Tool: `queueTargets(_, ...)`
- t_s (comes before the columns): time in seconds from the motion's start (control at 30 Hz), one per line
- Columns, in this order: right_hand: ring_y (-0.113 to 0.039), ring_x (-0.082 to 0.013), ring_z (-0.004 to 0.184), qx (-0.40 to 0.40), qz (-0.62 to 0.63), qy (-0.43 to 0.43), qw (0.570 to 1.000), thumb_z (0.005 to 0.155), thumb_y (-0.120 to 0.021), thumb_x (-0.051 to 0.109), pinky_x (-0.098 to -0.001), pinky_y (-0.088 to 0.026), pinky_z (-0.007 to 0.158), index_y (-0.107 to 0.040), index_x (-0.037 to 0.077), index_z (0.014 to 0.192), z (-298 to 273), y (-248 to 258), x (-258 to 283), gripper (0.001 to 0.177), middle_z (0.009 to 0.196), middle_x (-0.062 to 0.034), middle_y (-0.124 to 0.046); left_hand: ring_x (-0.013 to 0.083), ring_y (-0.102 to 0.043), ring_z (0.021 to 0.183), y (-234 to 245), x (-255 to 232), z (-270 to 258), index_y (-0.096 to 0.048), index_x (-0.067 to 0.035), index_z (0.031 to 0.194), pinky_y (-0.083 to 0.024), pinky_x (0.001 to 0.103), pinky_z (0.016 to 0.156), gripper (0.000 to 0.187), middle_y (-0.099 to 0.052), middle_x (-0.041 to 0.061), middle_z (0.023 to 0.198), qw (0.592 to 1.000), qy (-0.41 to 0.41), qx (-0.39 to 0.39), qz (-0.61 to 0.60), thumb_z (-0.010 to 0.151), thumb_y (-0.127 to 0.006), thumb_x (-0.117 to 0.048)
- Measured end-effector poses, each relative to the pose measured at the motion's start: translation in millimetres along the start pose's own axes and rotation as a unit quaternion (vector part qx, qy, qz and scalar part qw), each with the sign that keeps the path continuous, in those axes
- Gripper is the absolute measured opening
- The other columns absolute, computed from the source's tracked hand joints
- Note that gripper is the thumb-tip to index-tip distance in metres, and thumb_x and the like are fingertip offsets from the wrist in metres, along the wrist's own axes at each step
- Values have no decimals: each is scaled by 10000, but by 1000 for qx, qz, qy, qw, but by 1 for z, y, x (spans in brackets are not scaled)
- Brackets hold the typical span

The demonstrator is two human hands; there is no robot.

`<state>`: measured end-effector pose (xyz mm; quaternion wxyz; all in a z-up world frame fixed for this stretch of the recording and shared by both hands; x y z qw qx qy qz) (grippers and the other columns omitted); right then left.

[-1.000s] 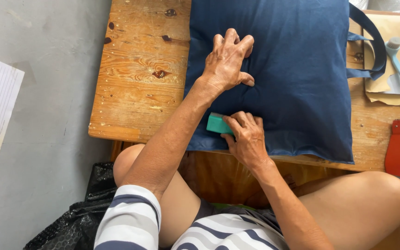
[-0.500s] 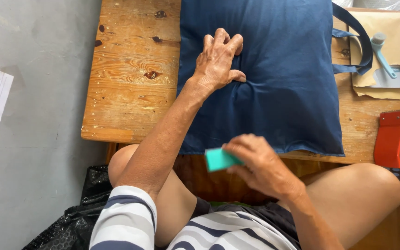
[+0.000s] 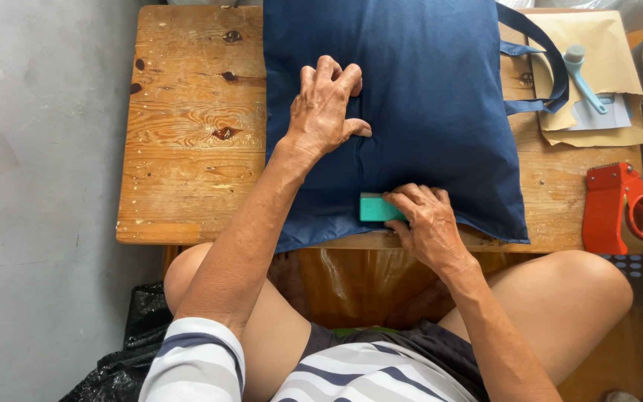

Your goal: The person scrubs the surface of a blue pillow with a green brush while sitting on the floor. They flip the pillow over to clean both sides and continue scrubbing the fabric.

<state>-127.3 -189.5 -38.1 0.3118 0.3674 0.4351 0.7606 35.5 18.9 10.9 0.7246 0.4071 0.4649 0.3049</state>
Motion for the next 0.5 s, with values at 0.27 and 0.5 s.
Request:
queueTargets(0.27,-629,-221,998,446,91,6,890,804,-789,305,-391,-388,842,-684,225,1089,-49,35,16,314,1044,37,-637,283,-472,1036,5,-2,0,-558,-226,1031,-614,447,648,701,-445,26,1149,999,15,23,-19,591,-1051,-460)
queueTargets(0.5,-625,-374,1190,-47,71,58,995,880,-808,109,-513,-466,1021,-592,28,1344,10,88,-4,518,1292,-210,-648,299,-476,1012,6,-3,0,-559,-210,1036,-592,469,682,696,-453,45,1143,1000,7,25,-16,602,-1044,-456)
Point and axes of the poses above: each hand's wrist, its own z-axis towards the middle knuckle, its own y-axis out of the back of the hand, x = y × z, the point moved 2 cm from there along z, towards the middle knuckle
